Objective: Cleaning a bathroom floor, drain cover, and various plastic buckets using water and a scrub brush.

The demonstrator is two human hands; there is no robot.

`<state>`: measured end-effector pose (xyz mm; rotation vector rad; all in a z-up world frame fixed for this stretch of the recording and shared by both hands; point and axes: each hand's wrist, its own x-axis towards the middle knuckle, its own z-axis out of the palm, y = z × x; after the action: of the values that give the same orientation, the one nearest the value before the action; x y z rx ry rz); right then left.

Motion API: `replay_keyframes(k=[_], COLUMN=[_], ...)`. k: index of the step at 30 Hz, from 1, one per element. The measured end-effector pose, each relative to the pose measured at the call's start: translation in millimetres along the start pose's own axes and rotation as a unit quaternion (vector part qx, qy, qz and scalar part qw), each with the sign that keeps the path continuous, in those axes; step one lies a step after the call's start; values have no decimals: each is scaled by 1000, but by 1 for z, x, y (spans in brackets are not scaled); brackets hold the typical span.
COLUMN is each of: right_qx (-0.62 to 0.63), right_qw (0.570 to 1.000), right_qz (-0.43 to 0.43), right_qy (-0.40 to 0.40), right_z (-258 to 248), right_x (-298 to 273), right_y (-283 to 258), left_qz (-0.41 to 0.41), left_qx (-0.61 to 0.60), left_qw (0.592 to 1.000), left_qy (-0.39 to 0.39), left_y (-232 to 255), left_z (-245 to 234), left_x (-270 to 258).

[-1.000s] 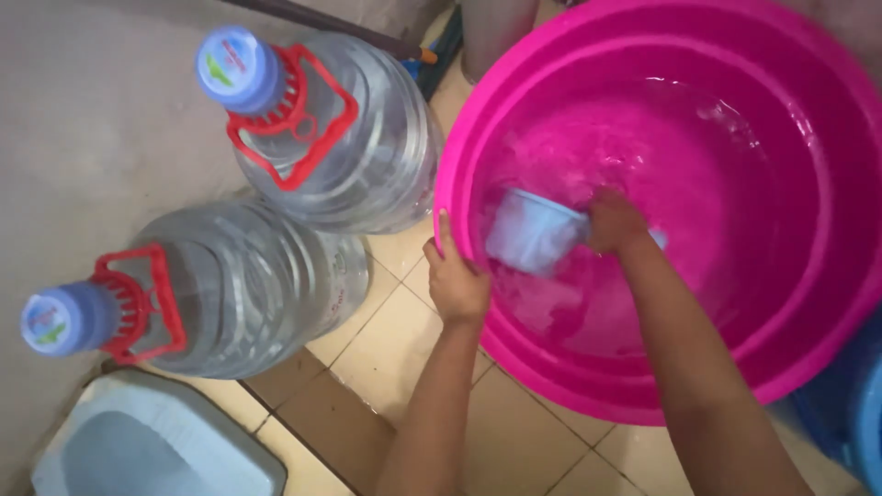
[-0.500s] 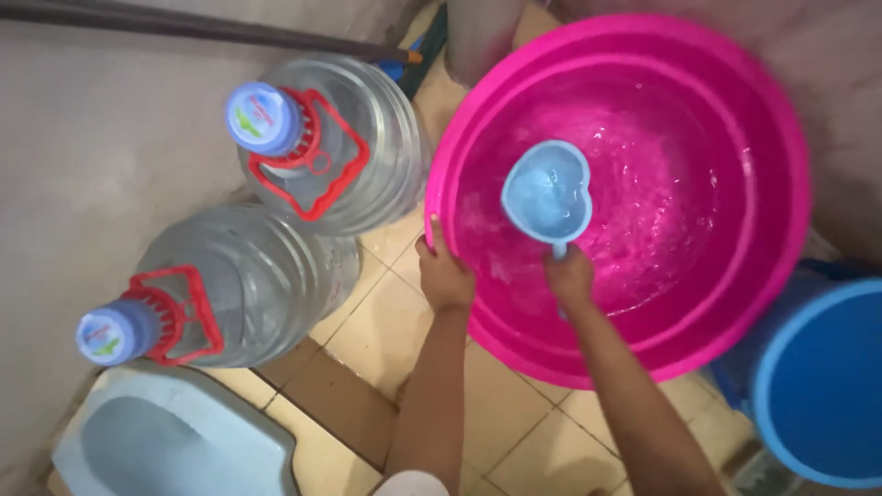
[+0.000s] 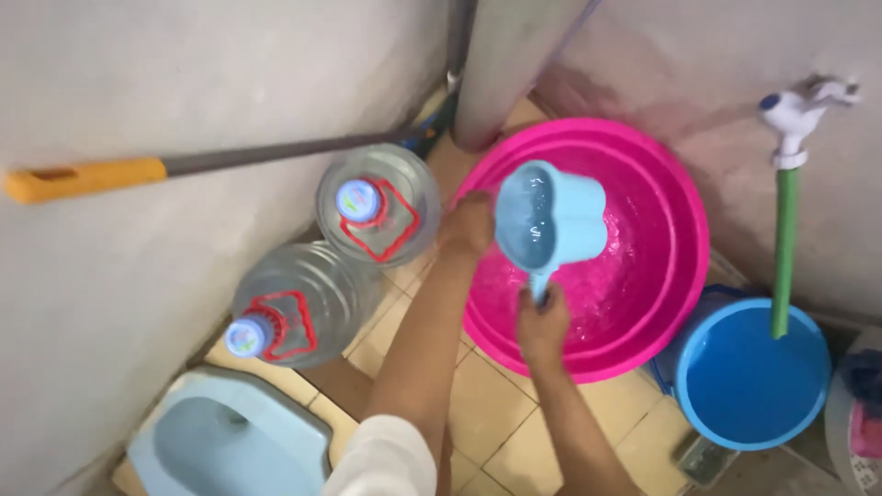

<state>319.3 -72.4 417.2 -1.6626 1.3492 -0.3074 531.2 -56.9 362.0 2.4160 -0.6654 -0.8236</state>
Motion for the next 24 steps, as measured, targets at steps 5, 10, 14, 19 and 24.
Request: replay_keyframes(k=[5, 10, 14, 19, 24], right_qx=[-14, -12, -7, -16, -246], right_qw=[986, 957, 941, 955, 968], right_qz=[-155, -263, -315, -266, -4], right_qy=[67, 118, 125, 129, 57], right_z=[16, 22, 16, -5, -46], right_x=[-33, -43, -42, -10, 34], right_y=[-108, -178, -195, -80, 117], left_qz=[3, 12, 18, 30, -13], left_qx=[58, 115, 180, 232, 365], left_qw=[998, 993, 983, 971, 930], left_qy=[7, -16, -34, -52, 36], left_y=[0, 3, 2, -16, -71], left_z=[-41, -75, -103, -125, -121], left_x=[37, 50, 57, 47, 0])
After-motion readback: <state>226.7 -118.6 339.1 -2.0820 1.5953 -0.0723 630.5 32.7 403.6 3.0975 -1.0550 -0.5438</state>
